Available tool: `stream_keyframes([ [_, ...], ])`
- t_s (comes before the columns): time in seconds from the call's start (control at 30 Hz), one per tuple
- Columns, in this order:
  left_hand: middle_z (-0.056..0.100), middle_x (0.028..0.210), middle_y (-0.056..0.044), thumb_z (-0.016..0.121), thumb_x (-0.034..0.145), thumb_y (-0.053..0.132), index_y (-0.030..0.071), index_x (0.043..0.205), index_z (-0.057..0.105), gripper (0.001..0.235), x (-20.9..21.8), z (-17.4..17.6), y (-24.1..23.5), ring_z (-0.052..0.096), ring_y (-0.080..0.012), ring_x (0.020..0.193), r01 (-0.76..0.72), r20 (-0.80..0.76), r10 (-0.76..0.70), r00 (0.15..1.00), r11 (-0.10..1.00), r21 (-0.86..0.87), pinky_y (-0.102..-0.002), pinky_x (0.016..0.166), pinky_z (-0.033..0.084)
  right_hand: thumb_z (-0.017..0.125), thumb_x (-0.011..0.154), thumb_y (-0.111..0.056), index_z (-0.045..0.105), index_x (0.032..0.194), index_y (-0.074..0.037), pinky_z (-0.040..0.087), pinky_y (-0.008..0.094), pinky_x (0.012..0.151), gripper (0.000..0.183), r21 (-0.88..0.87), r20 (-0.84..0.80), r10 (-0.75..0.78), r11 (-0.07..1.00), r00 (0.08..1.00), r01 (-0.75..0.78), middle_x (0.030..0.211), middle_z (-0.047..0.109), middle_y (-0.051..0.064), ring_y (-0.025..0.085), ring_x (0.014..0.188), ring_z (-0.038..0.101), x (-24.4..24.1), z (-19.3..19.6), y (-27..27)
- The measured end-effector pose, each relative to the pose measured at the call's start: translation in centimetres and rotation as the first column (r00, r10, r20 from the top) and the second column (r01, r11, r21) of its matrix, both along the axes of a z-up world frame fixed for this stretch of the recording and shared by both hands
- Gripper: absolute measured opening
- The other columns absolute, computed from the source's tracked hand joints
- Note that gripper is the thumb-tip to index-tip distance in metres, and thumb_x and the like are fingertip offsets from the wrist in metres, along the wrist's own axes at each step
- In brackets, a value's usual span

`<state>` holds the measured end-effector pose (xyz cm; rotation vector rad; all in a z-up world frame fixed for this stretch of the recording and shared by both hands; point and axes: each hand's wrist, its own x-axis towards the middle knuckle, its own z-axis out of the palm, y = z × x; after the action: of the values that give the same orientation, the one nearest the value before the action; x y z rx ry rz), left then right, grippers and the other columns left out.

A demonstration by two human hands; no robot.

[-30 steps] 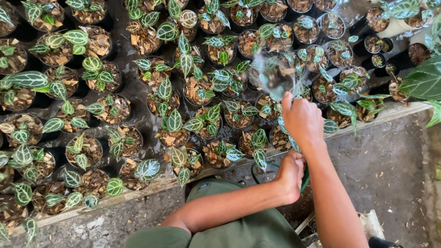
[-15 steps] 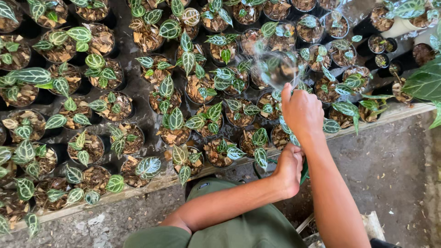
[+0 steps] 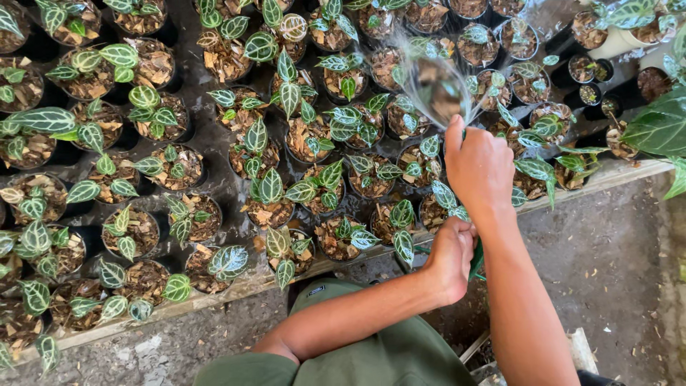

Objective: The person uses a hose to water numerous potted plants arranged on a shelf. They move the hose back and forth to cover the plants systematically.

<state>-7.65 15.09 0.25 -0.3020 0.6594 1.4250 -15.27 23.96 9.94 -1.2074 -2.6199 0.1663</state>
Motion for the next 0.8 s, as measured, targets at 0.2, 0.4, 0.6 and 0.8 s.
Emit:
stream_keyframes([
  [0.2, 0.049, 0.092, 0.008, 0.045, 0.09, 0.046, 0.022, 0.087, 0.051, 0.024, -0.6, 0.6, -0.5, 0.04, -0.0088, 0.09, -0.008, -0.017, 0.008, 1.0, 0.999, 0.033, -0.028, 0.09, 0.026, 0.048, 0.11, -0.039, 0.075, 0.081, 0.0, 0.053, 0.06, 0.072, 0.056, -0.021, 0.02, -0.015, 1.0, 1.0, 0.015, 0.078, 0.068, 0.032, 0.054, 0.074, 0.066, -0.3, 0.2, -0.4],
  [0.4, 0.054, 0.098, 0.006, 0.042, 0.093, 0.046, 0.021, 0.093, 0.057, 0.029, -1.2, 0.9, -0.5, 0.04, -0.0126, 0.095, -0.016, -0.016, 0.017, 1.0, 0.999, 0.05, -0.032, 0.094, 0.026, 0.049, 0.108, -0.04, 0.076, 0.083, 0.0, 0.053, 0.06, 0.071, 0.055, -0.026, 0.017, -0.036, 0.999, 0.999, 0.036, 0.078, 0.067, 0.033, 0.054, 0.075, 0.066, -0.9, 0.1, -0.3],
  [0.6, 0.063, 0.115, 0.006, 0.04, 0.094, 0.045, 0.019, 0.098, 0.06, 0.033, -2.1, 1.0, -0.1, 0.046, -0.0119, 0.116, -0.041, -0.017, 0.043, 0.999, 0.996, 0.084, -0.03, 0.111, 0.021, 0.049, 0.109, -0.041, 0.076, 0.083, 0.0, 0.053, 0.06, 0.073, 0.055, -0.014, -0.012, -0.022, 1.0, 1.0, 0.022, 0.079, 0.068, 0.033, 0.054, 0.077, 0.067, -2.0, 0.1, 0.1],
  [0.8, 0.062, 0.116, 0.007, 0.04, 0.093, 0.044, 0.019, 0.1, 0.061, 0.032, -2.2, 0.1, 0.3, 0.045, -0.0105, 0.115, -0.069, -0.015, 0.07, 0.997, 0.994, 0.08, -0.029, 0.11, 0.021, 0.049, 0.108, -0.041, 0.076, 0.085, -0.001, 0.052, 0.061, 0.072, 0.054, -0.034, -0.016, -0.028, 0.999, 0.999, 0.028, 0.079, 0.068, 0.033, 0.055, 0.077, 0.066, -2.4, 0.3, 0.0],
])
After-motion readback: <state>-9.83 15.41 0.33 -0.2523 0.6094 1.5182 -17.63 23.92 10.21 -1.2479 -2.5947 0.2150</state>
